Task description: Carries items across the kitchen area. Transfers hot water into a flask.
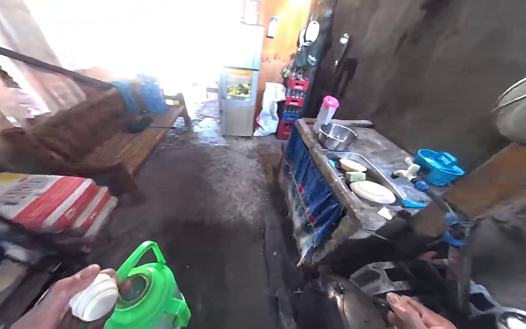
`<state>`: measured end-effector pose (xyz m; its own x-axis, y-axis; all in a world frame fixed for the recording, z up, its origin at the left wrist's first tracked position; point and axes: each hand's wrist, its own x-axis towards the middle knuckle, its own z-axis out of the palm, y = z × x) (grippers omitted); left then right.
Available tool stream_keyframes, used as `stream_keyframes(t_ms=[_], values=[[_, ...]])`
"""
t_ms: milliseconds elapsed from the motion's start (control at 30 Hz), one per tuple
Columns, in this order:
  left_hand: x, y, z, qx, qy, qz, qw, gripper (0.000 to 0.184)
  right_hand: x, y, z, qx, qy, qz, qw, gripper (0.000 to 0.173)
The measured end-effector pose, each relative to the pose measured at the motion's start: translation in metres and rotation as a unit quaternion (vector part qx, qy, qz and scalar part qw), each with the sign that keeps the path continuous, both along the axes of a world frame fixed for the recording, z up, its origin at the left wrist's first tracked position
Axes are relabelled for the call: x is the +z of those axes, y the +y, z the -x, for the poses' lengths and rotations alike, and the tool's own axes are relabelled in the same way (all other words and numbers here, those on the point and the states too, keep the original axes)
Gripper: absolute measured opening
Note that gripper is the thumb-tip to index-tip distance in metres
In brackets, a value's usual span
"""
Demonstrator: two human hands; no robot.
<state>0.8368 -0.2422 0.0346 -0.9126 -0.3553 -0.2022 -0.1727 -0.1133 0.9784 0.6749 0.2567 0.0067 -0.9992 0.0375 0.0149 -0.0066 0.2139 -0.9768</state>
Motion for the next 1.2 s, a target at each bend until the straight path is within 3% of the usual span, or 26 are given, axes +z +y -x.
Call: stream_keyframes(t_ms=[267,467,600,767,900,933,1033,1067,1200], values=[[0.047,-0.091,0.285,-0.218,0.044,-0.053,0.973,0.049,0.046,-0.083,0.152,-0.093,0.088,-0.002,0.992,0.029],[0.106,-0.062,0.53,-0.396,0.039,-0.022,0.917,0.054,0.07,-0.108,0.281,-0.23,0.083,0.029,0.969,0.026],[0.169,0.004,0.67,-0.436,0.063,0.01,0.897,0.058,0.078,-0.096,0.348,-0.256,0.096,0.021,0.962,0.025],[0.235,0.102,0.834,-0.493,0.177,-0.013,0.852,0.057,0.081,-0.064,0.427,-0.242,0.123,0.045,0.962,0.024],[0.264,0.18,0.988,-0.6,0.223,-0.18,0.747,0.053,0.094,-0.027,0.486,-0.213,0.113,0.072,0.968,0.022],[0.272,0.206,1.017,-0.595,0.236,-0.179,0.747,0.053,0.101,-0.016,0.5,-0.22,0.107,0.076,0.967,0.022],[0.292,0.301,1.056,-0.493,0.239,-0.064,0.834,0.047,0.122,0.005,0.538,-0.246,0.084,0.073,0.963,0.023],[0.295,0.331,1.069,-0.48,0.23,-0.034,0.846,0.047,0.127,0.011,0.55,-0.254,0.084,0.068,0.961,0.023],[0.28,0.447,1.142,-0.504,0.188,-0.007,0.843,0.049,0.14,0.036,0.593,-0.297,0.09,0.036,0.95,0.024]])
